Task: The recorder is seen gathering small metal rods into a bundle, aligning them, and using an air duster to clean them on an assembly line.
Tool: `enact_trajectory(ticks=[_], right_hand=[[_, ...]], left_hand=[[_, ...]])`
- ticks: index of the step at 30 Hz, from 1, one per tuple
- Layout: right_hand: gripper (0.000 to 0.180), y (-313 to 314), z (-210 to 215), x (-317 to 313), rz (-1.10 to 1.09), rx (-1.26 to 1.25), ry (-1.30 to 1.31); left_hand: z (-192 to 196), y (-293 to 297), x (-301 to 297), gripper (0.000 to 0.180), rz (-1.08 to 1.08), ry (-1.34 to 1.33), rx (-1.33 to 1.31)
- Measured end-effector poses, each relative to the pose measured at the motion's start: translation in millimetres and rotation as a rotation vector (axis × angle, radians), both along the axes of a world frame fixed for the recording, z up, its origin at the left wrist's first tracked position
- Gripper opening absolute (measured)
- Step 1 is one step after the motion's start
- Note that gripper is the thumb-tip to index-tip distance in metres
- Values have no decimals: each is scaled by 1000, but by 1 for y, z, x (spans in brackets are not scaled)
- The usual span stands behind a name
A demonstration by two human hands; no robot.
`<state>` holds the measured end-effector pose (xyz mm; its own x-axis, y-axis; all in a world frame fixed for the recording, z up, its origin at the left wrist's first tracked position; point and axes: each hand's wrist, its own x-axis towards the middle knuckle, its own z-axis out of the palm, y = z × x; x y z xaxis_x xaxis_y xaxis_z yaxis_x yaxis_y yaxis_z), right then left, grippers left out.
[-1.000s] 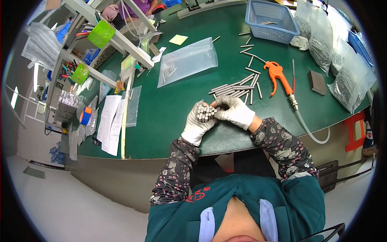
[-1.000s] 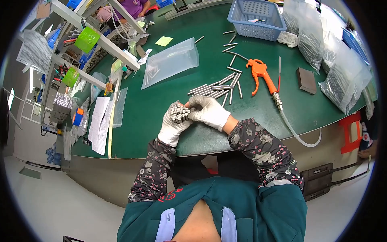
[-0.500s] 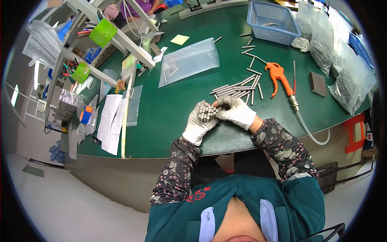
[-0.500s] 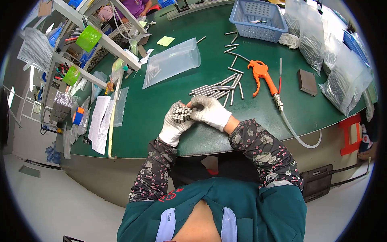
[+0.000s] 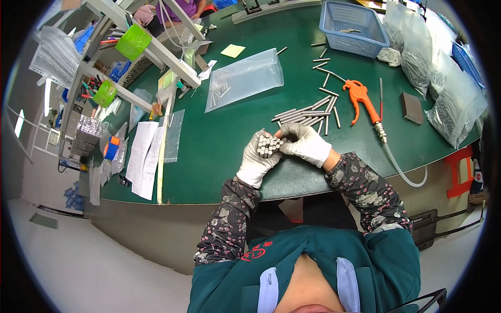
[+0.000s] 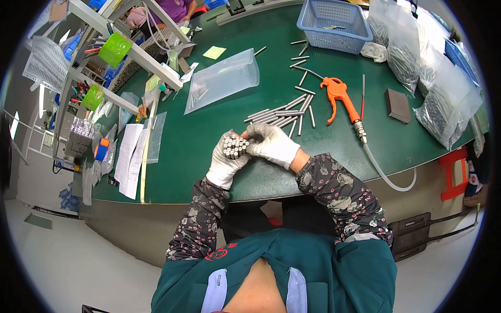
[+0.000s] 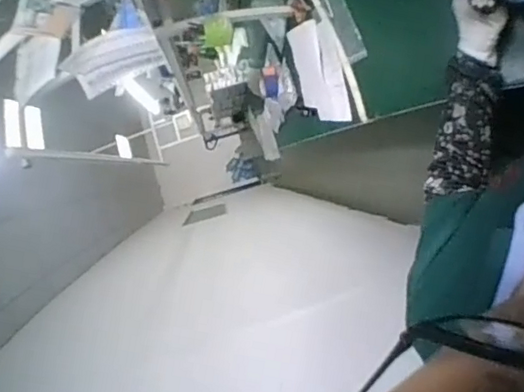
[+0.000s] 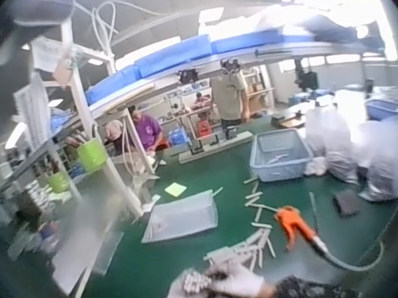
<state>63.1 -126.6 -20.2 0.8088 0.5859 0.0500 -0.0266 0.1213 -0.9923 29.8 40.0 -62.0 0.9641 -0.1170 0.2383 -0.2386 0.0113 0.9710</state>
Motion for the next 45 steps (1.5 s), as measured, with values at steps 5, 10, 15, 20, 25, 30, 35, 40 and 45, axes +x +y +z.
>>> enact_trajectory(ticks=[5, 10, 15, 20, 25, 30, 35, 40, 45], right_hand=[[26, -1, 3, -2, -89, -48, -119], [24, 3, 28, -14, -420, -227, -990], [22, 12, 33, -17, -334, -419, -1146], [18, 14, 43, -22, -318, -481, -1192], [12, -22, 92, 7, -543, -60, -806], [19, -102, 92, 127, -1072, -107, -669], [29, -178, 75, 193, -1349, -753, -642], [31, -181, 60, 190, -1277, -877, -607], [24, -114, 50, 135, -842, -372, -563]], left_hand=[[3, -6, -2, 59, 61, 23, -142], [8, -8, -1, 53, 8, 70, -249], [16, -11, 5, 29, -34, 63, -206], [9, -6, 9, 32, -180, 197, -428], [11, -5, -3, 57, -24, 149, -319], [17, -8, -4, 58, -18, 167, -288], [9, -4, -2, 60, -45, 169, -300], [4, -1, -1, 60, -40, 131, -271], [13, -5, -2, 56, -3, 139, -268]])
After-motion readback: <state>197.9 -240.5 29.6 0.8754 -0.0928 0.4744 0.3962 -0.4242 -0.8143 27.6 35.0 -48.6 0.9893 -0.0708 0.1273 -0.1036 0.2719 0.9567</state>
